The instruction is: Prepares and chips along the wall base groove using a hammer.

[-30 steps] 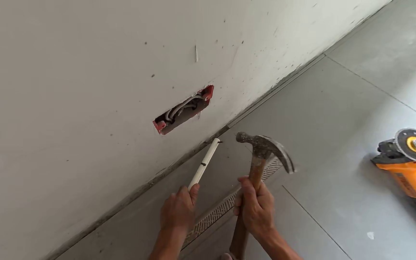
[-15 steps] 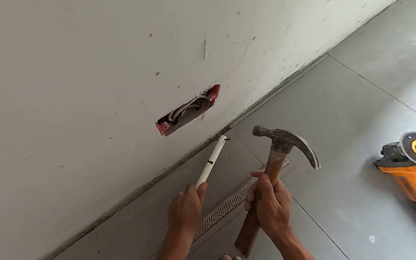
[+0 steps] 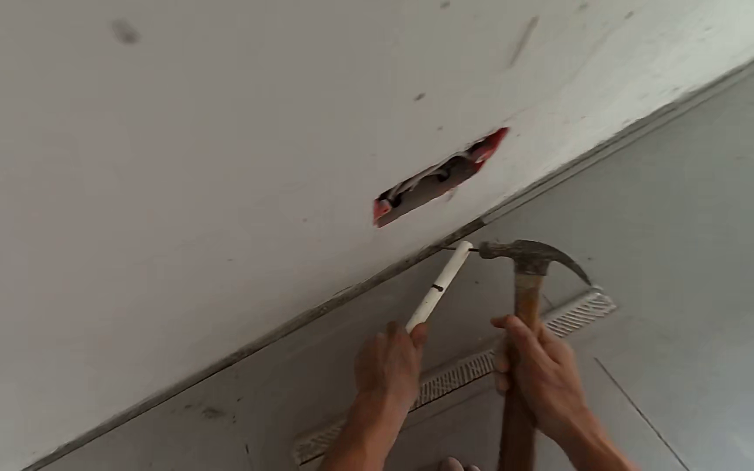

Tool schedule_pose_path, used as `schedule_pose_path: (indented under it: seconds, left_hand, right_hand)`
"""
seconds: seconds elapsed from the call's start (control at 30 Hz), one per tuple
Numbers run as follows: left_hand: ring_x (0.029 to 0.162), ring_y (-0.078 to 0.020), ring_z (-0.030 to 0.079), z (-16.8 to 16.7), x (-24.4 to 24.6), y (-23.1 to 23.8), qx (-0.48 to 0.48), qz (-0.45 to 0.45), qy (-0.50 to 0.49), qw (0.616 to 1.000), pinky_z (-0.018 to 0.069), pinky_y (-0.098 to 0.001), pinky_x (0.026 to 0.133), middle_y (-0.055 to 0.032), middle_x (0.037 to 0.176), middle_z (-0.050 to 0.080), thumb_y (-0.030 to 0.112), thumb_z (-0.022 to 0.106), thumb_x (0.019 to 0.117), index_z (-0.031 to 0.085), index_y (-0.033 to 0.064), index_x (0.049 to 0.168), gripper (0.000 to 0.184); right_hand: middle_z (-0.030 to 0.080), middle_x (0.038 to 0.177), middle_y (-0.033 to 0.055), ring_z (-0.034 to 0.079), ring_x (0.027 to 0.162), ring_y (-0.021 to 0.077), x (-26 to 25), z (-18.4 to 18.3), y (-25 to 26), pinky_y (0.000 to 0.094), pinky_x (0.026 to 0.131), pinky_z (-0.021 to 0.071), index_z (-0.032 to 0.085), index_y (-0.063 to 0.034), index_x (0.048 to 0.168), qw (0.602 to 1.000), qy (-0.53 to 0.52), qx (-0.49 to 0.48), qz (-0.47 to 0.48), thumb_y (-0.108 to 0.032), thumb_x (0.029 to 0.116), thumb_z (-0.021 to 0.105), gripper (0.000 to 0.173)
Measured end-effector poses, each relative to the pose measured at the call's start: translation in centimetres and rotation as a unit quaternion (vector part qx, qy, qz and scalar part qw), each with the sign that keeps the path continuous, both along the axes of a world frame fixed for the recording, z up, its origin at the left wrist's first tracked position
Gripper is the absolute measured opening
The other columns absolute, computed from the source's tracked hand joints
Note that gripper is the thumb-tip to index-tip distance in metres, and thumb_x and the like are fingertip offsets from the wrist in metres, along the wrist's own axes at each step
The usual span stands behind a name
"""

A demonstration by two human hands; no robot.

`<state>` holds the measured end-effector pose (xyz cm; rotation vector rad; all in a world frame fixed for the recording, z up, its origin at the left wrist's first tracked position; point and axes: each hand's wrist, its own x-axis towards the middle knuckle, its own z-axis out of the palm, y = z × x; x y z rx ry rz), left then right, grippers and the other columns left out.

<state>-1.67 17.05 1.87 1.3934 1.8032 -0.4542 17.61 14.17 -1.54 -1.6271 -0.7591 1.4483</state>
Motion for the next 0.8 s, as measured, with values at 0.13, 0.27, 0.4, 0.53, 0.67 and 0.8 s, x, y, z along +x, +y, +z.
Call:
schedule_pose_path:
  seconds: [0.13, 0.27, 0.4, 0.53, 0.67, 0.8]
  left_hand:
    - [0.102, -0.035, 0.07, 0.3, -3.5, -1.7, -0.015, 0.007, 0.014, 1.0, 0.057, -0.0526, 0.083, -0.0175, 0.108, 0.07, 0.063, 0.027, 0.1065, 0.062, 0.0062, 0.126, 0.07]
    - [0.099, -0.0397, 0.071, 1.8, -10.0, -5.8, -0.042, 0.028, 0.106, 0.993, 0.0568, -0.0573, 0.082, -0.0207, 0.106, 0.07, 0.064, 0.029, 0.1058, 0.062, 0.0064, 0.127, 0.07]
    - [0.096, -0.043, 0.071, 3.5, -15.9, -11.9, -0.048, 0.058, 0.21, 0.975, 0.0568, -0.0591, 0.079, -0.0224, 0.103, 0.071, 0.066, 0.03, 0.1048, 0.063, 0.0047, 0.124, 0.072]
    - [0.097, -0.0426, 0.072, 4.8, -17.2, -16.0, -0.07, 0.12, 0.243, 0.96, 0.0564, -0.0588, 0.08, -0.0223, 0.102, 0.072, 0.069, 0.025, 0.1039, 0.063, 0.004, 0.123, 0.078]
    - [0.087, -0.0409, 0.072, 5.4, -14.2, -15.0, -0.014, 0.081, 0.18, 0.98, 0.0572, -0.0576, 0.073, -0.0209, 0.094, 0.071, 0.065, 0.029, 0.1054, 0.065, 0.0052, 0.12, 0.071]
    - [0.1, -0.036, 0.07, 4.1, -12.3, -9.2, -0.044, 0.093, 0.059, 0.993, 0.0559, -0.0558, 0.083, -0.0178, 0.105, 0.07, 0.065, 0.024, 0.106, 0.064, 0.0061, 0.12, 0.072]
  right_hand:
    - [0.054, 0.051, -0.0019, 0.057, 0.037, 0.0143, 0.3, 0.8, -0.7, 0.0335, 0.034, 0.054, 0.055, -0.004, 0.116, 0.996, 0.036, 0.06, -0.049, -0.031, 0.1103, 0.029, 0.038]
    - [0.053, 0.051, -0.0013, 0.056, 0.036, 0.0148, 1.0, 1.4, -0.2, 0.0339, 0.033, 0.0533, 0.054, -0.0037, 0.116, 0.994, 0.062, 0.072, -0.045, -0.029, 0.1107, 0.026, 0.038]
    - [0.056, 0.053, -0.002, 0.058, 0.038, 0.0142, 0.7, 1.3, -0.4, 0.0324, 0.035, 0.0541, 0.055, -0.0051, 0.115, 0.995, 0.057, 0.081, 0.0, -0.028, 0.1103, 0.029, 0.035]
    - [0.057, 0.054, -0.0036, 0.058, 0.04, 0.0133, -0.5, 1.2, -0.8, 0.0327, 0.036, 0.0552, 0.056, -0.0062, 0.112, 0.994, 0.068, 0.074, 0.046, -0.026, 0.1098, 0.033, 0.03]
    - [0.058, 0.056, -0.0047, 0.059, 0.041, 0.0128, -1.8, 1.4, -0.3, 0.0319, 0.037, 0.0554, 0.055, -0.0065, 0.115, 0.989, 0.092, 0.08, 0.084, -0.025, 0.1094, 0.034, 0.029]
    - [0.057, 0.055, -0.0045, 0.059, 0.041, 0.0135, -1.9, 2.7, -0.4, 0.0328, 0.038, 0.0555, 0.055, -0.0068, 0.115, 0.989, 0.083, 0.081, 0.091, -0.024, 0.1098, 0.031, 0.03]
